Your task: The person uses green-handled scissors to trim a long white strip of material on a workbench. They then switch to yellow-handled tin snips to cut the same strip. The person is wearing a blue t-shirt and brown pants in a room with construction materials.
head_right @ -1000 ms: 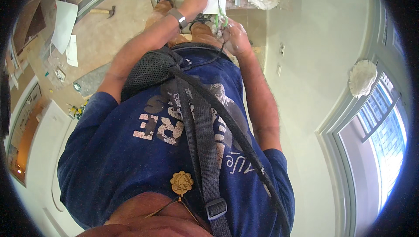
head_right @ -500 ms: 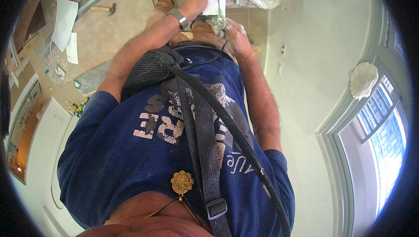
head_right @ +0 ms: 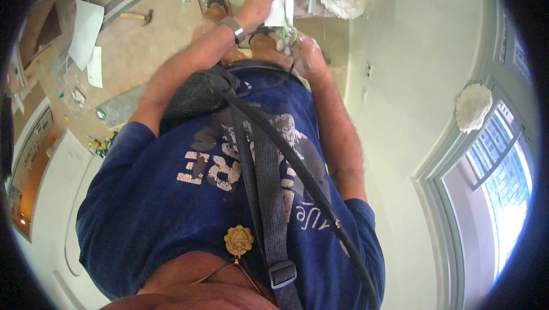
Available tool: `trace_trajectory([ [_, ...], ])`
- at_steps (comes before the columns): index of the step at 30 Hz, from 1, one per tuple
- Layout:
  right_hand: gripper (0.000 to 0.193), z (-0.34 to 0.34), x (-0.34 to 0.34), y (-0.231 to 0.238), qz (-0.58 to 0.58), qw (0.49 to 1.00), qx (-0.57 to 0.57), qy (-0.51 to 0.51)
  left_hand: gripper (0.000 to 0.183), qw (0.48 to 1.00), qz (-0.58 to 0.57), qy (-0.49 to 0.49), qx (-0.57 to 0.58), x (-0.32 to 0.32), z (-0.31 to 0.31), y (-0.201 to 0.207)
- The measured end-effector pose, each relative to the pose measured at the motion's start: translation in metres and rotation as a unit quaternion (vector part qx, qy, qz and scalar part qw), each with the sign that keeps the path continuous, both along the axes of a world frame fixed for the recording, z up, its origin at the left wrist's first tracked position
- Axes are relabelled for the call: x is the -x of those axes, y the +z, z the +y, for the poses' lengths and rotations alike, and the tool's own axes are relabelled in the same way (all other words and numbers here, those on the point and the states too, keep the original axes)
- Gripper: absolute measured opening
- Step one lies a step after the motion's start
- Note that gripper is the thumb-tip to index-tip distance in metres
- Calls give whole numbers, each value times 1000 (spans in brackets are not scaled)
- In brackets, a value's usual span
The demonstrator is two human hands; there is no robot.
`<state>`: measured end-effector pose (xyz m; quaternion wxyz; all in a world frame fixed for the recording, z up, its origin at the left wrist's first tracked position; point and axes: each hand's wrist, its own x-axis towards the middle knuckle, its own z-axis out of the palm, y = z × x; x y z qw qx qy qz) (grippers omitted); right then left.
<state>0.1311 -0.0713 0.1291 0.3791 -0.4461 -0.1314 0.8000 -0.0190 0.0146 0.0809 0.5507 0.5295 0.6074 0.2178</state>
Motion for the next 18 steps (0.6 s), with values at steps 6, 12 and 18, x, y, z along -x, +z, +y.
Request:
trace_trajectory([
  [6, 31, 8, -12, -15, 8, 997, 63, 35, 36, 972, -133, 49, 190, 2, 1, -12],
  [12, 32, 16, -9, -39, -20, 998, 53, 33, 23, 976, -48, -23, 209, 65, 7, -20],
  [18, 20, 23, -24, -79, -170, 979, 102, 52, 28, 968, -247, -22, -31, 85, 60, 147],
])
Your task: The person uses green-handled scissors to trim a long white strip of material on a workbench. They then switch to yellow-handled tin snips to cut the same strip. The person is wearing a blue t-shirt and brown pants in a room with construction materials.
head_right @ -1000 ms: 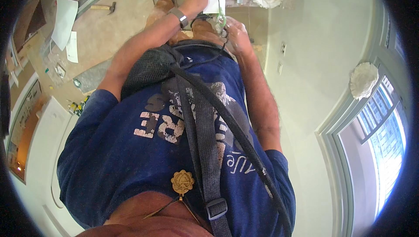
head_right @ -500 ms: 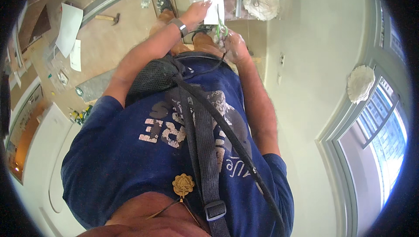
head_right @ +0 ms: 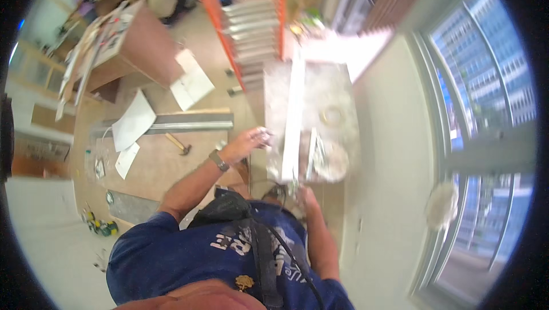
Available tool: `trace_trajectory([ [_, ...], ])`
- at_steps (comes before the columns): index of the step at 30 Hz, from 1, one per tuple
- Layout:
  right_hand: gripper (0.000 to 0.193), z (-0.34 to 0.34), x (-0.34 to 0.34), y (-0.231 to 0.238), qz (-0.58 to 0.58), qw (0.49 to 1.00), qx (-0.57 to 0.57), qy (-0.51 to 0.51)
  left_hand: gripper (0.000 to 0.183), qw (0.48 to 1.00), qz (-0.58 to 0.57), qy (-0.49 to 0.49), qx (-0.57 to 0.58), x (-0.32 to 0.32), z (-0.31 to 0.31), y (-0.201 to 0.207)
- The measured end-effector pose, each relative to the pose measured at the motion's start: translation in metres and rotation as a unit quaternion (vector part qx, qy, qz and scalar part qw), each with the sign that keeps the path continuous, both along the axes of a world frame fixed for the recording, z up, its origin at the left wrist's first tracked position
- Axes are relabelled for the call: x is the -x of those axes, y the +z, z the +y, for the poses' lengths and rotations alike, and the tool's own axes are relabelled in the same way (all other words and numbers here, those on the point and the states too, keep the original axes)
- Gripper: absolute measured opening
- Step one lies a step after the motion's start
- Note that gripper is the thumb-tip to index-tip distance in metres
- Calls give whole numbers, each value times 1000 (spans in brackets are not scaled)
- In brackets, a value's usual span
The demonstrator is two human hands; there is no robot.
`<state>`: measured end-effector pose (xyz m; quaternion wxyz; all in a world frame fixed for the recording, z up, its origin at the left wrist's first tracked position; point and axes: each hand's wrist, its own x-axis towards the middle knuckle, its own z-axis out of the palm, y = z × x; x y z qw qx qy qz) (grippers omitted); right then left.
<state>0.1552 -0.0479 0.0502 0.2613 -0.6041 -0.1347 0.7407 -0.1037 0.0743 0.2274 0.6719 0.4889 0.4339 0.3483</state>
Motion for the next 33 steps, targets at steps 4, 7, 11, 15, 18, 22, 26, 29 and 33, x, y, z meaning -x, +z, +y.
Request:
trace_trajectory([
  [4, 27, -1, -22, 33, 32, 983, -144, 109, 29, 915, -79, -101, -384, -16, -12, 172],
  [7, 27, 9, -19, 44, 32, 957, -207, 200, 24, 848, -355, -218, -328, -19, -57, 254],
  [11, 28, 17, -21, 41, 40, 973, -139, 180, 25, 769, -419, -306, -372, -15, -90, 281],
  [15, 28, 19, -12, 33, 51, 971, -106, 210, 26, 758, -462, -228, -400, -8, -114, 278],
  [18, 29, 27, -26, 32, 34, 973, -99, 206, 27, 737, -446, -216, -459, -2, -108, 271],
  [22, 29, 31, -30, 30, 30, 970, -92, 221, 27, 750, -444, -199, -448, 2, -118, 270],
  [26, 30, 30, -33, 30, 33, 968, -88, 234, 21, 745, -355, -139, -547, 8, -115, 273],
  [29, 30, 31, -38, 30, 30, 966, -93, 240, 21, 801, -227, -212, -512, 14, -80, 249],
  [33, 31, 28, -34, 26, 47, 957, -98, 269, 29, 919, 123, -161, -337, 26, -17, 83],
])
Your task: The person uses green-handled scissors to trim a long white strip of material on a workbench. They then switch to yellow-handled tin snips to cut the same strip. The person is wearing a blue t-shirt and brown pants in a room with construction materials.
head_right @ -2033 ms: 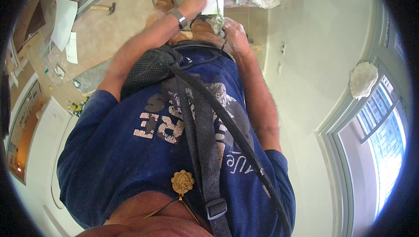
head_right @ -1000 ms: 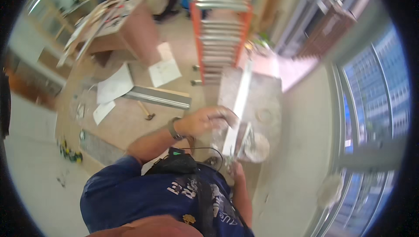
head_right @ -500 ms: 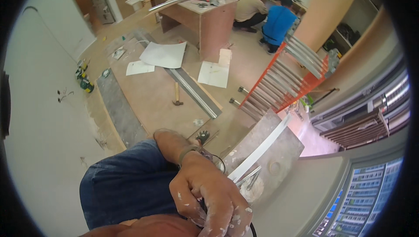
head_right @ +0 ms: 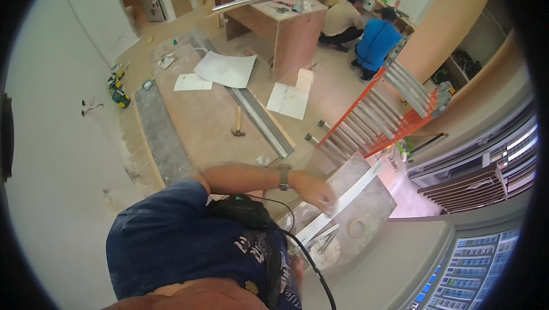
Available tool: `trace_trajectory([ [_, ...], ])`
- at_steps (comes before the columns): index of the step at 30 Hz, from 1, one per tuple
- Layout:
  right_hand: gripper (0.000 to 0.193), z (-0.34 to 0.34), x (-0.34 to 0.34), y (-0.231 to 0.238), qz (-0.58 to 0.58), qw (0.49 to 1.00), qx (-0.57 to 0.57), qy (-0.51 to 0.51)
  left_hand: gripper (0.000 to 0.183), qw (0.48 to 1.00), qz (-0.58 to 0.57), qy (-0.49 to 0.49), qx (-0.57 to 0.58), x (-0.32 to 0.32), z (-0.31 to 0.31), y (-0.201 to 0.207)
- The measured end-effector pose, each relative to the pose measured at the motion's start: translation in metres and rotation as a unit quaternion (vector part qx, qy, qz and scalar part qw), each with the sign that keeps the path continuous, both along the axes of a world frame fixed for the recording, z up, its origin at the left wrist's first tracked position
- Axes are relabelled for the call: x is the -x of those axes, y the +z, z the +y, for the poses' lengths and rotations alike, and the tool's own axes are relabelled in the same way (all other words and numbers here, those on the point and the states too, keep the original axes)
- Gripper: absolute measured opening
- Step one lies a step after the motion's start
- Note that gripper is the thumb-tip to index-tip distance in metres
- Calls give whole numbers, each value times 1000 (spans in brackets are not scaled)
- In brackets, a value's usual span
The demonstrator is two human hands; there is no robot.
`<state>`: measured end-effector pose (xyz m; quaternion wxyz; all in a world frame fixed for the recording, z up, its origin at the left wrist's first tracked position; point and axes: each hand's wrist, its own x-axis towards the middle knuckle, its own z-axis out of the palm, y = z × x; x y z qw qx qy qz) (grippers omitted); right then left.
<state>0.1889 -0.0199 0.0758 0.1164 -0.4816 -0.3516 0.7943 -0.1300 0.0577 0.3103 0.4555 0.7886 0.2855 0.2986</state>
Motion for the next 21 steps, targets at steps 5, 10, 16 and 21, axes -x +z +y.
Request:
trace_trajectory([
  [5, 31, 1, -17, -10, 10, 1000, -25, 3, 33, 970, -55, -111, 210, 17, -61, -122],
  [10, 32, -9, -40, -40, 18, 997, -70, 26, 40, 942, -132, 0, 309, 43, -114, -53],
  [16, 41, -25, -26, -23, 37, 997, -22, -57, 40, 929, -160, -41, 331, 70, -167, -44],
  [21, 43, -15, -18, 10, -13, 985, -174, -3, 31, 848, -141, -8, 511, 101, -283, -33],
])
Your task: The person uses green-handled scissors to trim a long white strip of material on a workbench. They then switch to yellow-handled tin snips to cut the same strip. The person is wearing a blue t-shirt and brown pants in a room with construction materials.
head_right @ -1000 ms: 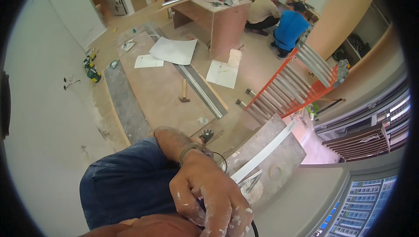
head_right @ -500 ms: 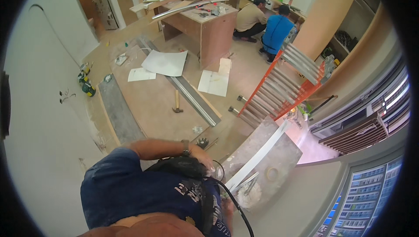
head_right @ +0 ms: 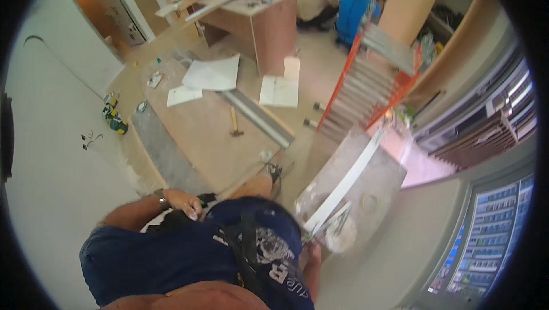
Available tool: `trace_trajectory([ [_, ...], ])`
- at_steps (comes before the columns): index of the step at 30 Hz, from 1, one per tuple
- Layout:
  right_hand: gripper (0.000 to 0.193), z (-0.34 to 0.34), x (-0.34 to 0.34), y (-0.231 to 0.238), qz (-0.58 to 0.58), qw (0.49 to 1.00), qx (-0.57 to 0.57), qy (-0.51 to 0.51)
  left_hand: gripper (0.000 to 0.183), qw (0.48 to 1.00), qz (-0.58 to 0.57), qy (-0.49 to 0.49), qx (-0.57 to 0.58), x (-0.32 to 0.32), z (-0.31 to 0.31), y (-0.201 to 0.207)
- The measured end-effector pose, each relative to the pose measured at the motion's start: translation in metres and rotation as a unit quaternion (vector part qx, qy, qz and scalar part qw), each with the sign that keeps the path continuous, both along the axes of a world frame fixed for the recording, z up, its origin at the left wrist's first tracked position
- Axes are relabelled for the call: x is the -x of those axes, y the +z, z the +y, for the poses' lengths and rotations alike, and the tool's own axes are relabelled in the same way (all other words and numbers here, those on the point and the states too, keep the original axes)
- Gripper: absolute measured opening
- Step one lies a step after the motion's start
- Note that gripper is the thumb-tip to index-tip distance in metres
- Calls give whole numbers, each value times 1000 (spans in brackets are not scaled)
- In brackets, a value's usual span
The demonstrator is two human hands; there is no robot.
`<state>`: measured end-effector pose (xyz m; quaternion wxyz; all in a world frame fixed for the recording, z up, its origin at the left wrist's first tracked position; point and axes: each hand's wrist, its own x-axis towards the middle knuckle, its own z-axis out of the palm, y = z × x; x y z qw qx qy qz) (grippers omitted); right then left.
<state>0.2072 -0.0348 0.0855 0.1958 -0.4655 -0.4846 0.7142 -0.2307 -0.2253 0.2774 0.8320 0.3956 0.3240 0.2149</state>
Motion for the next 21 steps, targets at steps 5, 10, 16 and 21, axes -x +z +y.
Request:
trace_trajectory([
  [5, 37, -13, -29, -91, -36, 992, -79, 93, 23, 960, 265, -46, -75, 22, 59, -24],
  [10, 29, -16, 4, -71, 162, 959, 205, -109, 37, 899, 417, 101, -82, -38, 213, -148],
  [16, 30, -27, 36, -24, 119, 928, 314, -162, 57, 775, 458, -52, -432, -168, 238, -197],
  [21, 30, -36, 73, -7, 156, 914, 328, -180, 52, 928, 315, 80, -182, -192, 209, -261],
])
